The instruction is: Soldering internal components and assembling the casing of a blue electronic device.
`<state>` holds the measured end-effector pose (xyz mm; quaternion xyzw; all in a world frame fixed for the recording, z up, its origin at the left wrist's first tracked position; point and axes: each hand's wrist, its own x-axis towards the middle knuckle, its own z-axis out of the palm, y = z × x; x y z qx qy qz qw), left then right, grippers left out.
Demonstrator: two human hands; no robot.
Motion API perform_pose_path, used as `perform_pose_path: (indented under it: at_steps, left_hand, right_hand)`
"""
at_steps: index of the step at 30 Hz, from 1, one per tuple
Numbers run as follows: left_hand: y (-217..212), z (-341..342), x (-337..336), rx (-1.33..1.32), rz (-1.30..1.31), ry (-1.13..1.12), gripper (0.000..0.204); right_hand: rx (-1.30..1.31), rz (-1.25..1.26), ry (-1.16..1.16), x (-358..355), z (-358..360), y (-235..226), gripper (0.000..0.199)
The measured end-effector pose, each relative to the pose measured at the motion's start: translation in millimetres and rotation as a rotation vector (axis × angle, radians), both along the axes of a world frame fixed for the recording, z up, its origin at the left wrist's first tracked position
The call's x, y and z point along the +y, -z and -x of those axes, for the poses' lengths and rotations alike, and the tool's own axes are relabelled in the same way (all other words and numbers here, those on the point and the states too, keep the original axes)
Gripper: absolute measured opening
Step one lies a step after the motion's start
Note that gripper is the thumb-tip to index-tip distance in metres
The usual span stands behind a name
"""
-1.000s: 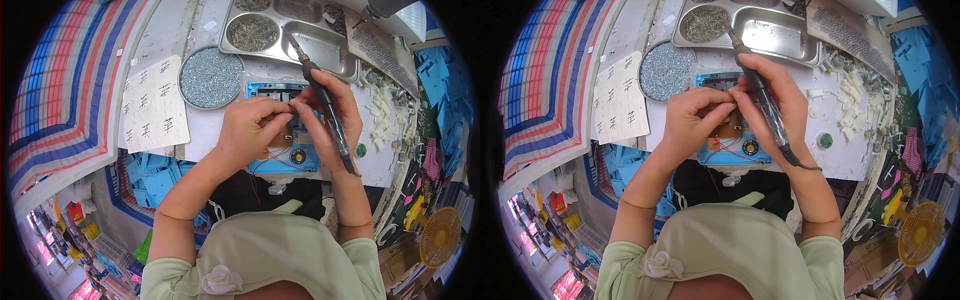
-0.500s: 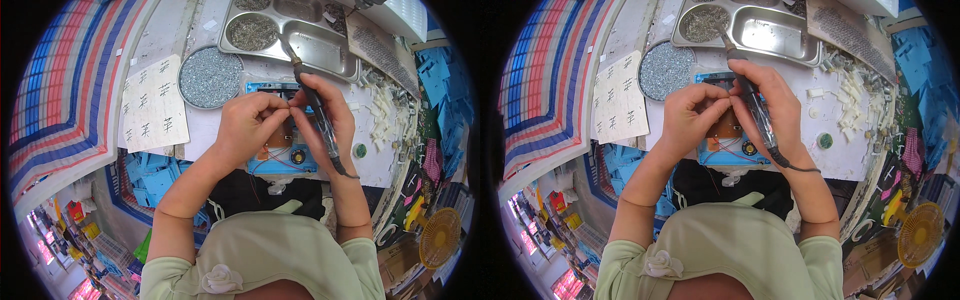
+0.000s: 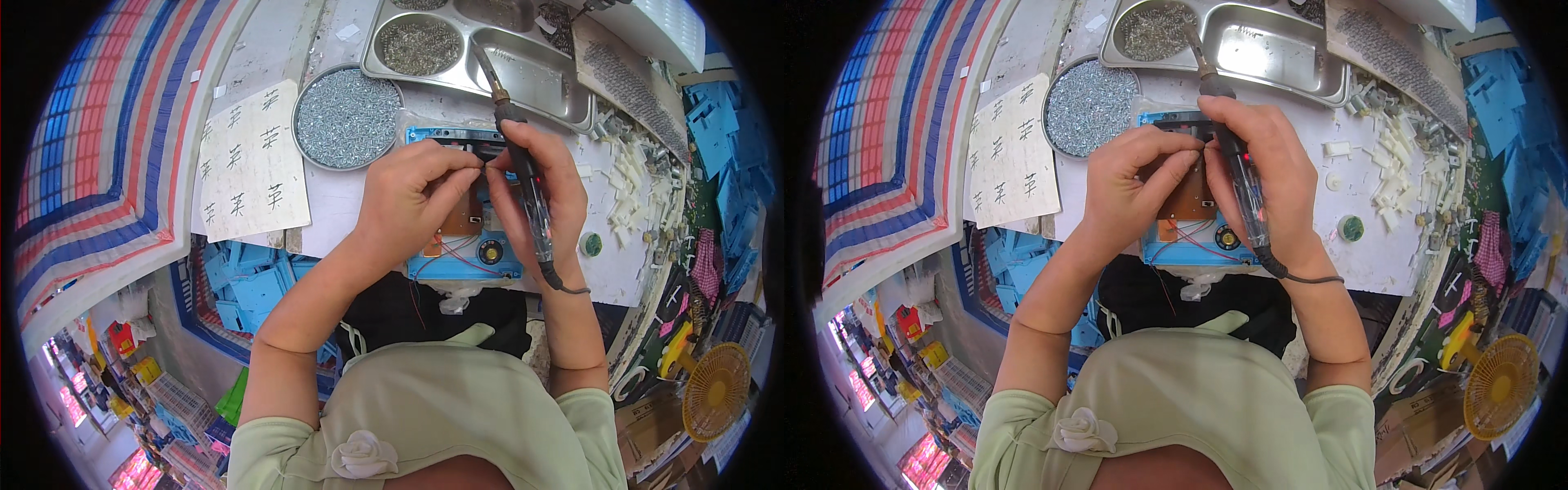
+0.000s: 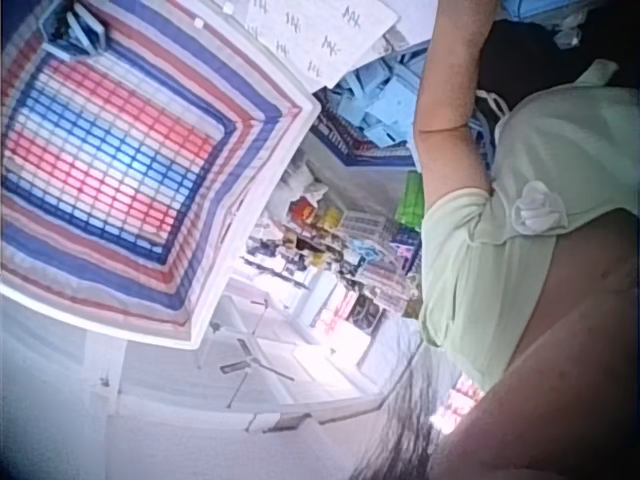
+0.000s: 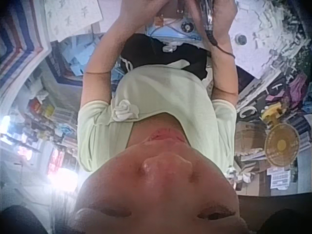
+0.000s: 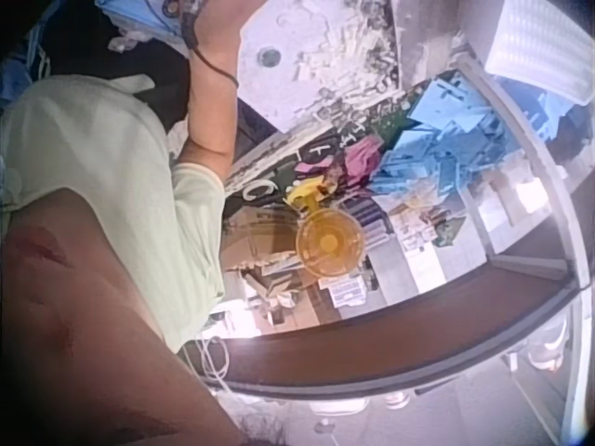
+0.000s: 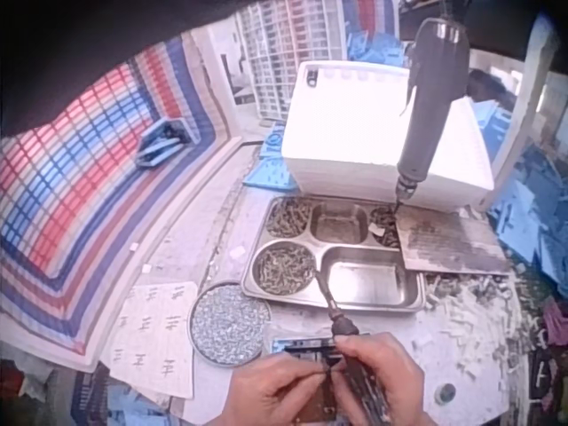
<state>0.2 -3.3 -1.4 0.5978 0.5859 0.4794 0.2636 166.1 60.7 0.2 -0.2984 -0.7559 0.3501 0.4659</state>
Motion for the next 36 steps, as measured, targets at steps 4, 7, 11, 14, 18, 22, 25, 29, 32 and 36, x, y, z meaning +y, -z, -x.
perform_pose_path:
  at_steps: [4,7,11,14,18,22,25,29,32,36]
  left_hand:
    - [3,1,-2,0.131,-0.073,0.007,0.012]
    - [-2,-2,-5,0.138,-0.033,-0.005,0.012]
    - [-6,-1,-4,0.191,0.009,0.000,0.011]
    - [-4,0,-2,0.232,0.018,0.009,0.011]
    - [-5,-1,0,0.214,0.110,0.014,0.013]
    - [-4,1,5,0.294,0.056,0.027,0.015]
    - [-4,1,7,0.288,0.080,0.037,0.015]
    - [-5,0,10,0.293,0.113,0.030,0.015]
    - [-3,1,9,0.291,0.103,0.025,0.015]
    - [-2,3,9,0.291,0.080,0.032,0.014]
  right_hand:
    - [0.004,-0.018,0.009,-1,1,-1,0.052]
    - [0.006,-0.028,0.008,0,0,-1,0.053]
    - [-0.075,0.023,0.012,-6,-5,-3,0.055]
    - [-0.170,-0.175,0.022,-9,-16,5,0.054]
    - [-0.205,-0.200,0.060,-24,-23,17,0.053]
    - [-0.192,-0.138,0.070,-28,-26,24,0.052]
    - [-0.098,0.027,0.075,-30,-27,25,0.048]
    - [-0.049,0.024,0.077,-26,-44,17,0.043]
    - [0.050,0.056,0.036,-21,-63,12,0.036]
    - [0.050,-0.024,-0.064,-15,-78,7,0.029]
